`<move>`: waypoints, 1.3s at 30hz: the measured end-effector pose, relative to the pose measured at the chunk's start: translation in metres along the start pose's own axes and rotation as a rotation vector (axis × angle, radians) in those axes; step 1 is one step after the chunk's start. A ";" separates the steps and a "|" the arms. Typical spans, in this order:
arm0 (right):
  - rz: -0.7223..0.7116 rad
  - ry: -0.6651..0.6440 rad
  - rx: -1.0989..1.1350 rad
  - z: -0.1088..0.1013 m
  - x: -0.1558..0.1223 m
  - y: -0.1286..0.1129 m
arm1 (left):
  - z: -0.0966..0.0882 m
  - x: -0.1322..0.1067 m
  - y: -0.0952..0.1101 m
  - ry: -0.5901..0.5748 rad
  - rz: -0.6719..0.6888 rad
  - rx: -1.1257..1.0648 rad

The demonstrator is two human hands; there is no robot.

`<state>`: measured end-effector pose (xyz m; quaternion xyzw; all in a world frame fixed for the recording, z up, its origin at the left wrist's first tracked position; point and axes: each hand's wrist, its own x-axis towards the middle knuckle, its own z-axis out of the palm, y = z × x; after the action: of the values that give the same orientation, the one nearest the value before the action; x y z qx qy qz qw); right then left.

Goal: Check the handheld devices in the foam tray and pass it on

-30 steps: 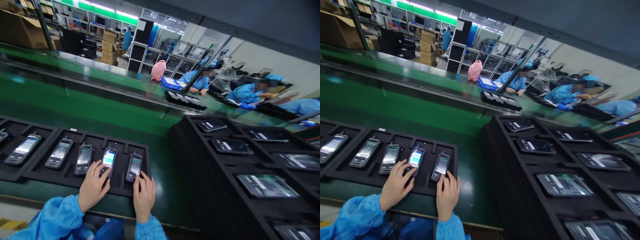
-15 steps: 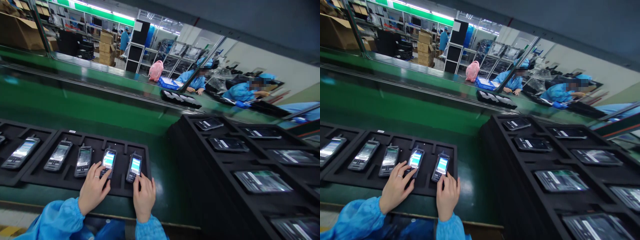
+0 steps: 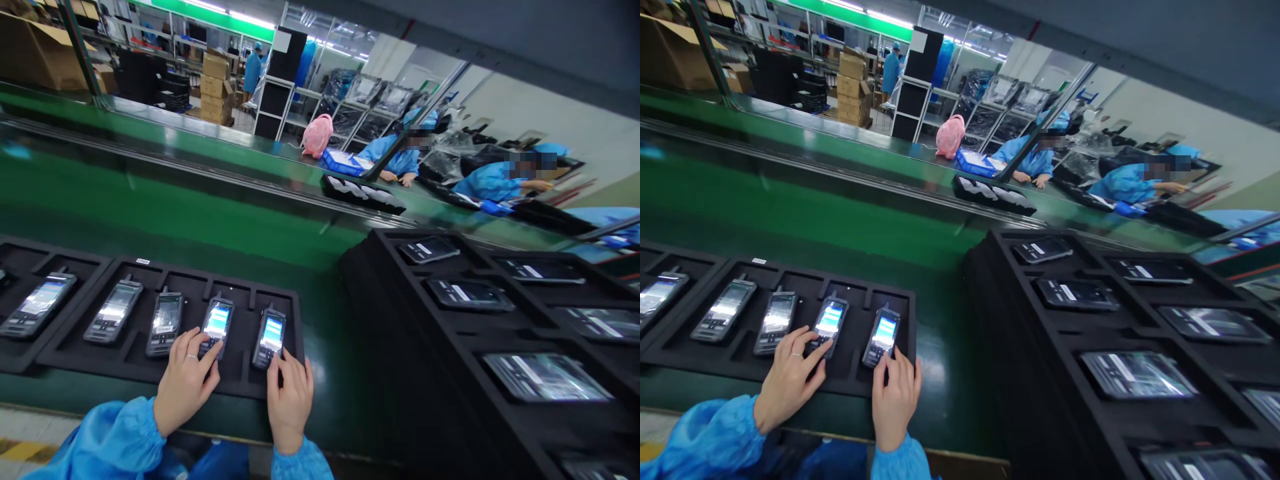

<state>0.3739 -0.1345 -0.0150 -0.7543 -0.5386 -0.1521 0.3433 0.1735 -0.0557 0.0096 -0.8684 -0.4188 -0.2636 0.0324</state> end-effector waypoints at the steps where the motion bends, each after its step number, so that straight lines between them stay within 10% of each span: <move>1: 0.000 0.000 0.001 0.000 0.000 0.000 | 0.001 -0.001 0.000 0.002 -0.001 -0.003; 23: 0.044 -0.025 0.034 0.001 -0.002 0.000 | 0.003 -0.001 -0.003 0.025 0.026 -0.044; 33: 0.216 -0.260 0.091 -0.011 0.030 0.002 | -0.003 0.030 -0.015 -0.028 -0.042 -0.134; 39: 0.089 -0.311 -0.041 0.003 0.044 -0.004 | 0.009 0.040 -0.021 -0.050 -0.094 -0.166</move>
<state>0.3862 -0.1011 0.0108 -0.7986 -0.5482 -0.0293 0.2465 0.1821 -0.0108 0.0177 -0.8538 -0.4364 -0.2767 -0.0626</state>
